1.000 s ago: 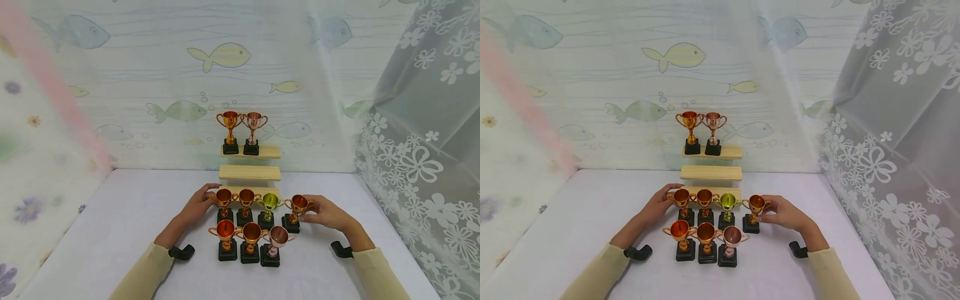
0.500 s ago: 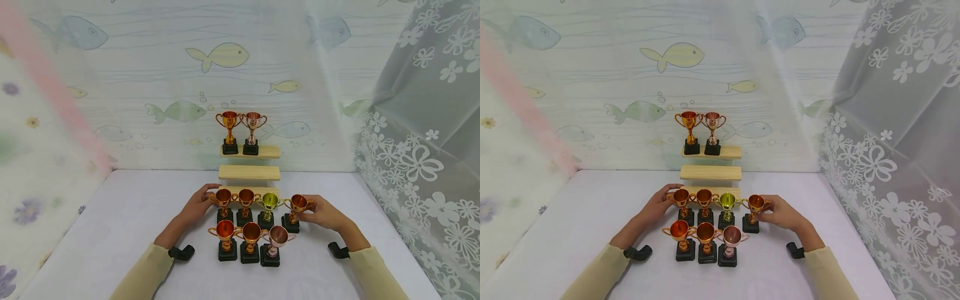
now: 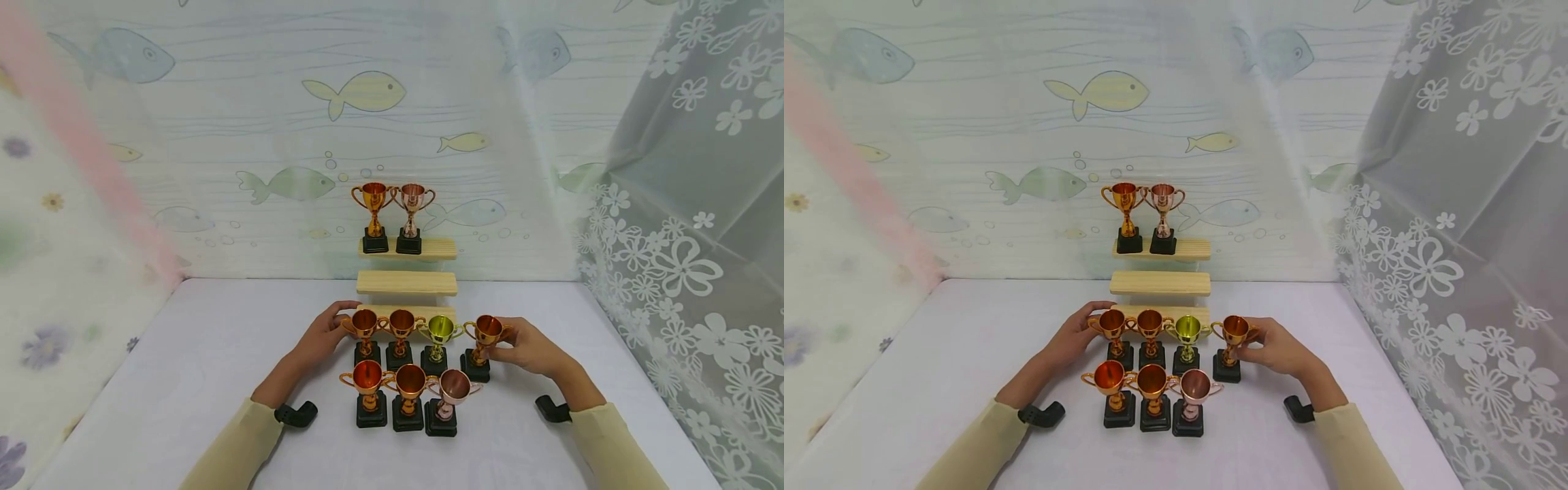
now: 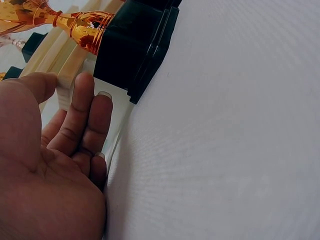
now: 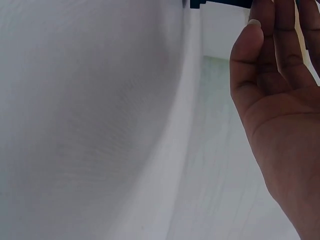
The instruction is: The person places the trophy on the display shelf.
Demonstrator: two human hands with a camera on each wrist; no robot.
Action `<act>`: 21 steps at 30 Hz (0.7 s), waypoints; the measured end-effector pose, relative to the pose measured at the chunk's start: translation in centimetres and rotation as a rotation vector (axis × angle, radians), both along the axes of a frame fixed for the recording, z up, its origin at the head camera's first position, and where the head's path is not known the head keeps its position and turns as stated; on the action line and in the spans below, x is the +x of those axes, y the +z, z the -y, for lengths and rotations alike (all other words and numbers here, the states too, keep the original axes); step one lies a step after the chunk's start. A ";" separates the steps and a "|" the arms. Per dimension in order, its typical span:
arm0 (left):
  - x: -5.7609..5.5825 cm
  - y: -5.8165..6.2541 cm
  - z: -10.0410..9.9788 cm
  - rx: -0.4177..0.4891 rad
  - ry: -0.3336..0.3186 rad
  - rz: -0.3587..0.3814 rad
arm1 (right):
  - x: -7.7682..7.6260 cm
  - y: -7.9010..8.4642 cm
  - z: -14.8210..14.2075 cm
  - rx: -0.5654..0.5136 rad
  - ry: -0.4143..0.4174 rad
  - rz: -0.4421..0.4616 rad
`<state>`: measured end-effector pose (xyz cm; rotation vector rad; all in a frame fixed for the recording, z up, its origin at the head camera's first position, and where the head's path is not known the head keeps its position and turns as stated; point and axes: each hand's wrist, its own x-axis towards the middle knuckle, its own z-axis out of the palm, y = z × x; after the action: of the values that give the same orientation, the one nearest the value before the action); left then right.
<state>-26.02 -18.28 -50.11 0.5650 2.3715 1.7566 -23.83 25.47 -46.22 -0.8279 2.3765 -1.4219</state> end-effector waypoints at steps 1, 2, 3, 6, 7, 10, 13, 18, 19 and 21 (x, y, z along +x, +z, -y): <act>0.0 0.1 0.0 -0.002 0.002 0.001 | 0.0 0.1 0.0 -0.004 -0.002 -0.004; 0.1 0.1 0.0 -0.001 0.003 0.002 | 0.0 0.2 -0.1 -0.005 -0.009 -0.004; 0.1 0.1 0.0 -0.002 0.004 0.003 | 0.0 0.3 -0.1 -0.007 -0.012 -0.005; 0.2 0.1 0.1 0.000 0.002 -0.001 | 0.1 0.6 -0.2 -0.009 -0.022 -0.001; 0.4 0.5 0.0 0.001 -0.002 0.001 | 0.1 0.6 -0.2 -0.009 -0.025 -0.003; 1.1 1.8 -0.1 0.011 -0.012 0.012 | 0.1 0.9 -0.2 -0.030 -0.020 -0.010; 1.8 3.1 -0.4 0.013 -0.021 0.016 | 0.1 1.1 -0.3 -0.059 -0.028 -0.023; 1.6 3.1 -0.4 -0.004 -0.022 0.018 | 0.0 1.5 -0.4 -0.061 -0.073 -0.038; 1.4 2.8 -0.4 -0.006 -0.020 0.022 | -0.1 1.6 -0.4 -0.061 -0.079 -0.040; 1.0 2.1 -0.2 -0.013 -0.015 0.023 | -0.2 1.8 -0.3 -0.062 -0.088 -0.046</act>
<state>-25.00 -18.04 -47.99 0.5556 2.3560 1.7305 -24.02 25.75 -44.46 -0.7888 2.4420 -1.5340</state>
